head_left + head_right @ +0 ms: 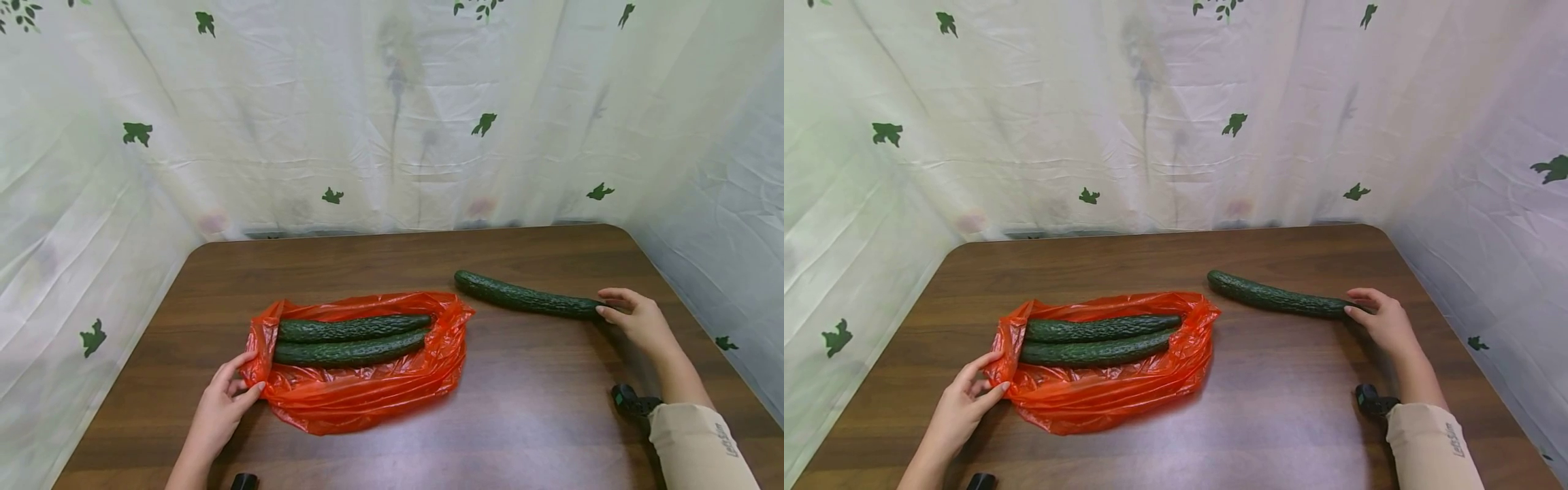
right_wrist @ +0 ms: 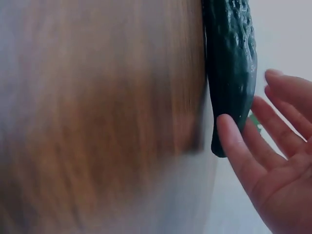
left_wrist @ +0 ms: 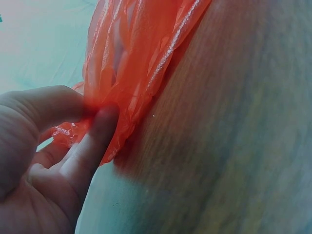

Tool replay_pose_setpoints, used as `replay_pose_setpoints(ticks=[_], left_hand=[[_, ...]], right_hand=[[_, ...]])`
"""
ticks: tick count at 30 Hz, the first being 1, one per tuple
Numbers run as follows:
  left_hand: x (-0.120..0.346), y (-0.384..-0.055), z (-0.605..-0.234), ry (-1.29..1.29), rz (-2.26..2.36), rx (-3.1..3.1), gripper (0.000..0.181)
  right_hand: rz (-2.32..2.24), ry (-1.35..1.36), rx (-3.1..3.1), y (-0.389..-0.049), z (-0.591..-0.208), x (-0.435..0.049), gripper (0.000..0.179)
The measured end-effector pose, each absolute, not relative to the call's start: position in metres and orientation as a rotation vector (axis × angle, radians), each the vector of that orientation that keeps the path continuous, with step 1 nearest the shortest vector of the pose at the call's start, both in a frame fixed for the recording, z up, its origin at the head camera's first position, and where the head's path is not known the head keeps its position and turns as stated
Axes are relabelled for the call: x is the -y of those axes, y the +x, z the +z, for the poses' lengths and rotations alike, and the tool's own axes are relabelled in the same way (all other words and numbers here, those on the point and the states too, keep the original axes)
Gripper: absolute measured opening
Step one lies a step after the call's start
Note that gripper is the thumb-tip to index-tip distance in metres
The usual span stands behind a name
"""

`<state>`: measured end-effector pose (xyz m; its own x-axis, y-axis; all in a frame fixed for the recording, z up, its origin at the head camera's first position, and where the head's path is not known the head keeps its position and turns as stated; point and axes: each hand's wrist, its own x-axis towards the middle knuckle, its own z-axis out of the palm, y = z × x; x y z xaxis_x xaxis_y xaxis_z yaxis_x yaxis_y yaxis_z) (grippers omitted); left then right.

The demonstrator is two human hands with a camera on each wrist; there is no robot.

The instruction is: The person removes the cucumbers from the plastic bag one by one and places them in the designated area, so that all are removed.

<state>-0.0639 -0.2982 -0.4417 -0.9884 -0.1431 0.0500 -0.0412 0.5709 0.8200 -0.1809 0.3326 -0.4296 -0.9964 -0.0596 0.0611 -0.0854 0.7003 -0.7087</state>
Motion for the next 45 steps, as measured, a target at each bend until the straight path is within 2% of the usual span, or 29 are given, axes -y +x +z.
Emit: replay_pose_setpoints(ticks=[7, 15, 25, 34, 45], left_hand=[[0.298, -0.064, -0.442, 0.163, -1.379, 2.686, 0.052], [0.298, -0.064, -0.443, 0.154, -1.378, 2.686, 0.052], [0.298, -0.064, -0.442, 0.176, -1.392, 2.708, 0.054], [0.298, -0.065, -0.442, 0.177, -1.392, 2.709, 0.054], [0.298, -0.065, -0.442, 0.154, -1.385, 2.692, 0.053]], right_hand=[[1.145, 0.147, 2.819, -0.177, -0.416, -0.323, 0.043], [1.223, 0.249, 2.747, -0.177, -0.391, -0.287, 0.042], [1.420, 0.539, 2.542, -0.177, -0.362, -0.230, 0.035], [1.575, 0.856, 2.453, -0.173, -0.350, -0.172, 0.036], [1.783, 1.074, 2.430, -0.154, -0.333, -0.091, 0.031]])
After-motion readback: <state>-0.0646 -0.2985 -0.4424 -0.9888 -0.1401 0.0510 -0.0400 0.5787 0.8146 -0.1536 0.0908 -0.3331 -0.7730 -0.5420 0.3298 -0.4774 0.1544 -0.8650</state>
